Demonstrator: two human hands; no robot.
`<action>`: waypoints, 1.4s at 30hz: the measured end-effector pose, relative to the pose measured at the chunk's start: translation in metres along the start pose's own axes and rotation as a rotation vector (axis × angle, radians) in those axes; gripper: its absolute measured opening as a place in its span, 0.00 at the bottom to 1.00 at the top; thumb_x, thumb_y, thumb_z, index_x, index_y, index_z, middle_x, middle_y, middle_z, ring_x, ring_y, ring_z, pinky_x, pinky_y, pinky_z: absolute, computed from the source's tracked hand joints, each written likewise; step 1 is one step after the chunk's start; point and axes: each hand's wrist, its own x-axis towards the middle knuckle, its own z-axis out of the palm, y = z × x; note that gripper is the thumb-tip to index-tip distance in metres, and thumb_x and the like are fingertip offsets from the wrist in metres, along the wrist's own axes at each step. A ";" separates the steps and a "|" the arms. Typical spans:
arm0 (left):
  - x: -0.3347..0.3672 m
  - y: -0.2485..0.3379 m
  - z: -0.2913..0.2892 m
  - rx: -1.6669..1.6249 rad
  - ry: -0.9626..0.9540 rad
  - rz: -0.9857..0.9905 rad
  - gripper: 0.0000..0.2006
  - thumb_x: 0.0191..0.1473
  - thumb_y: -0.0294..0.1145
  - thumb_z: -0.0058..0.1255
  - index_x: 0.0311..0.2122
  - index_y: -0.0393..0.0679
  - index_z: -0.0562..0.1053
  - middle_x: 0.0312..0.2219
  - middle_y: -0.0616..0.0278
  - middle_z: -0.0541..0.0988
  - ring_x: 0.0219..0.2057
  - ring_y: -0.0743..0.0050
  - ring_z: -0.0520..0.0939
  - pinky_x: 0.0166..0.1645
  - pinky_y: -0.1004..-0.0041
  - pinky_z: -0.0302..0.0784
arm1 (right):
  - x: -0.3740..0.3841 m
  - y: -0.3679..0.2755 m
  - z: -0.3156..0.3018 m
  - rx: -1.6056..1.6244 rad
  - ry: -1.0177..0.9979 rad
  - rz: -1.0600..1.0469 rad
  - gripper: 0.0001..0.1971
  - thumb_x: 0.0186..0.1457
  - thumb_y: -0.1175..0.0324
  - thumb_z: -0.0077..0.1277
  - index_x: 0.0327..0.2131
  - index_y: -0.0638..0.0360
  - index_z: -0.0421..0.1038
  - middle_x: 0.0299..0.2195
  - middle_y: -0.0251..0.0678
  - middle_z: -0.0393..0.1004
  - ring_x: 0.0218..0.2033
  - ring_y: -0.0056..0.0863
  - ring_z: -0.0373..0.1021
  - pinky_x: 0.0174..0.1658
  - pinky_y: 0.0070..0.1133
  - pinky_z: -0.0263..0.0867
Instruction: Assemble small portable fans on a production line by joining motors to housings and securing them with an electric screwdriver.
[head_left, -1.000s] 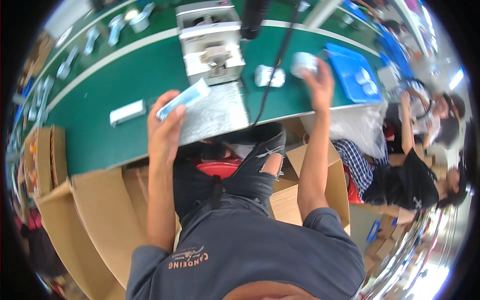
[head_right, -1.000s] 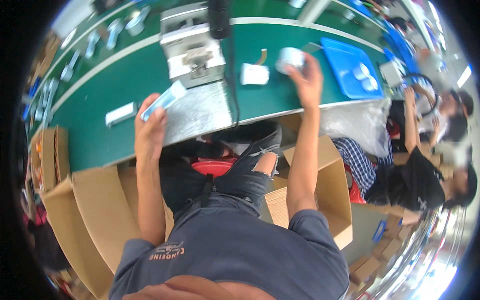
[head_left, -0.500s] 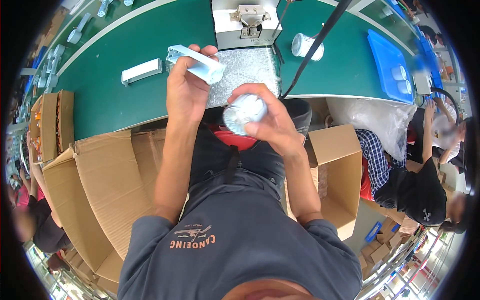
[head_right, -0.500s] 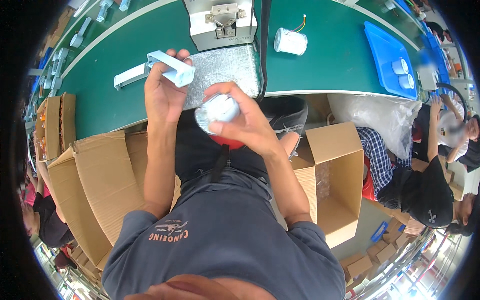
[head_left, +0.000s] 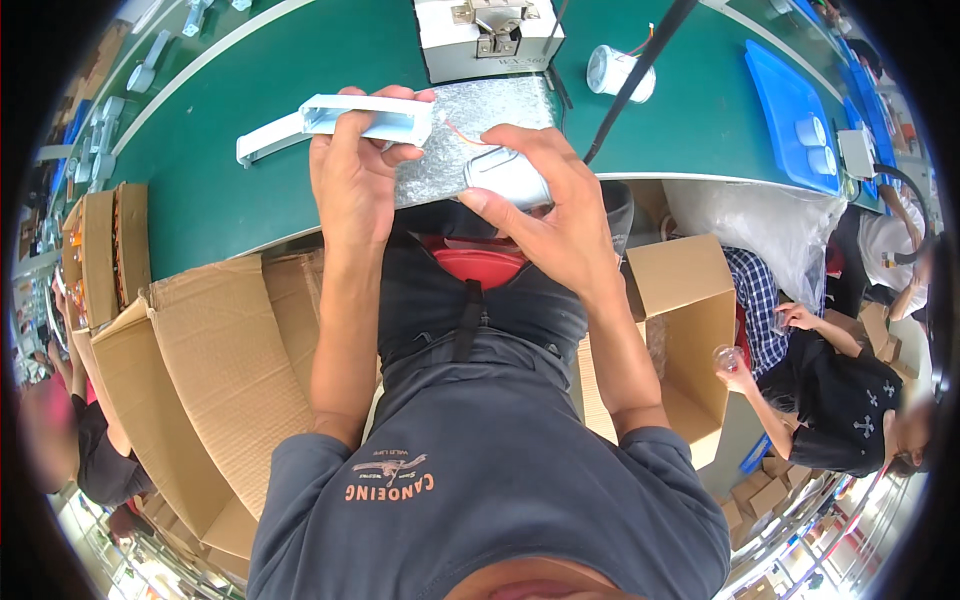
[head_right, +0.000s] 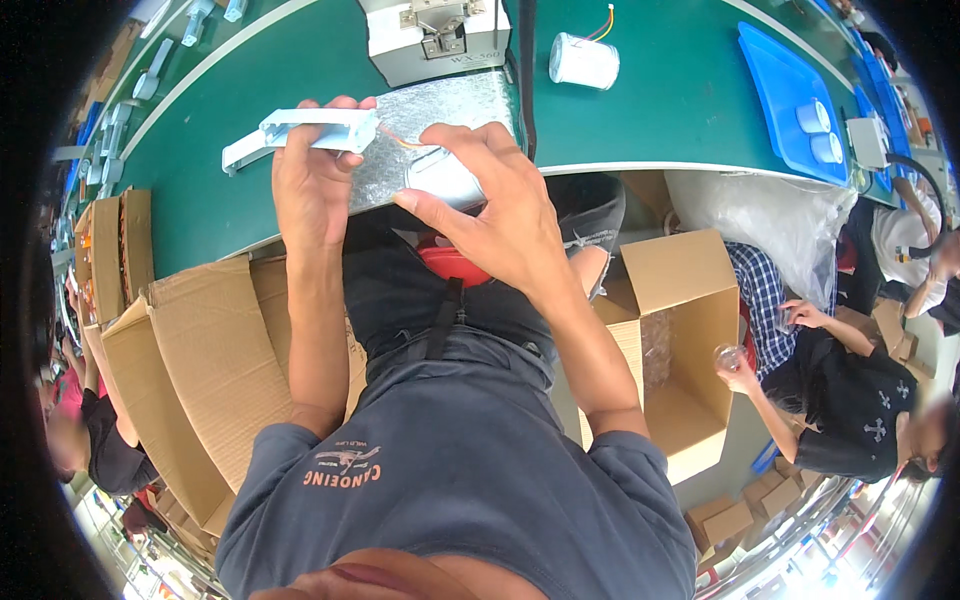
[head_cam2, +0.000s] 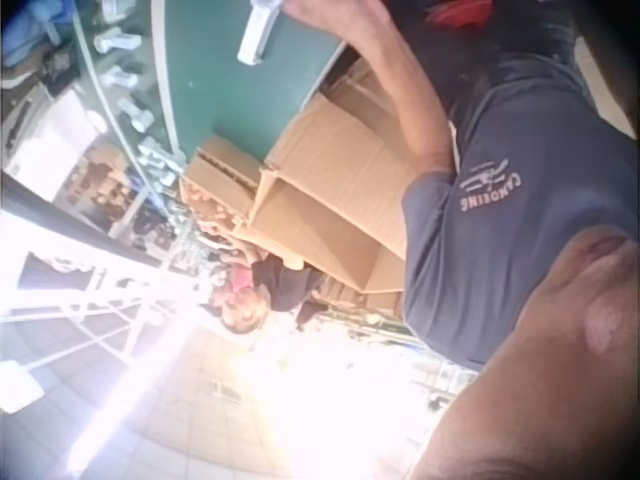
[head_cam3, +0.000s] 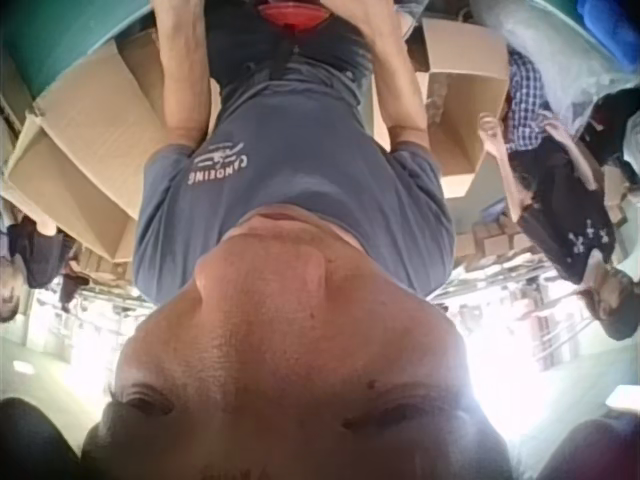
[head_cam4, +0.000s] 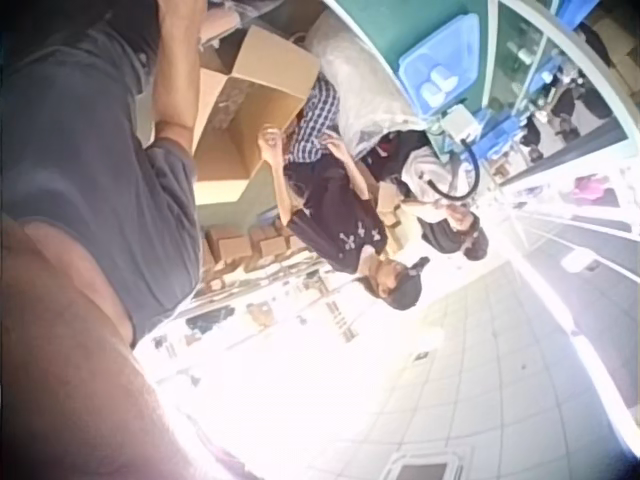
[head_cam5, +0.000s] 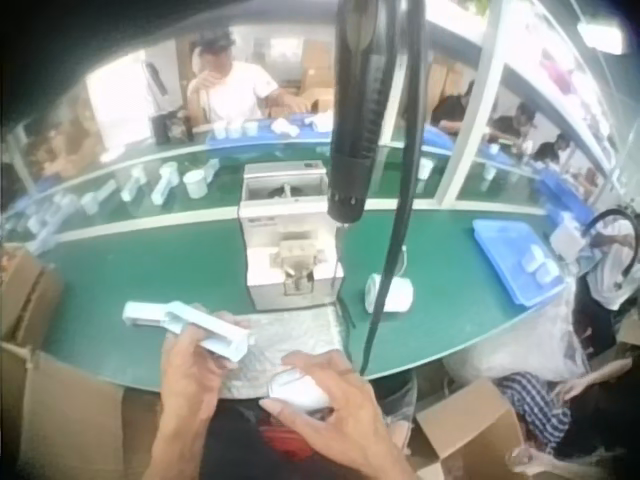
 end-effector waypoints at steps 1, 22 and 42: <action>-0.001 0.001 0.002 0.015 -0.010 0.016 0.07 0.63 0.27 0.45 0.43 0.36 0.68 0.40 0.43 0.82 0.46 0.46 0.86 0.30 0.75 0.87 | 0.000 -0.002 -0.002 -0.001 0.004 0.004 0.26 0.49 0.55 0.69 0.50 0.53 0.76 0.41 0.44 0.76 0.40 0.45 0.75 0.43 0.34 0.71; -0.002 0.010 0.007 0.307 -0.185 0.188 0.13 0.60 0.24 0.54 0.48 0.35 0.69 0.46 0.44 0.79 0.46 0.54 0.83 0.48 0.64 0.81 | 0.023 0.007 0.008 -0.070 -0.077 -0.214 0.26 0.55 0.65 0.60 0.57 0.52 0.65 0.47 0.52 0.66 0.38 0.60 0.73 0.44 0.44 0.71; 0.017 -0.012 0.018 0.807 -0.378 0.468 0.28 0.65 0.26 0.45 0.67 0.31 0.55 0.58 0.44 0.68 0.60 0.57 0.70 0.66 0.64 0.61 | 0.090 -0.024 -0.012 0.067 -0.112 -0.209 0.26 0.55 0.72 0.62 0.58 0.61 0.68 0.46 0.39 0.70 0.44 0.29 0.69 0.48 0.24 0.68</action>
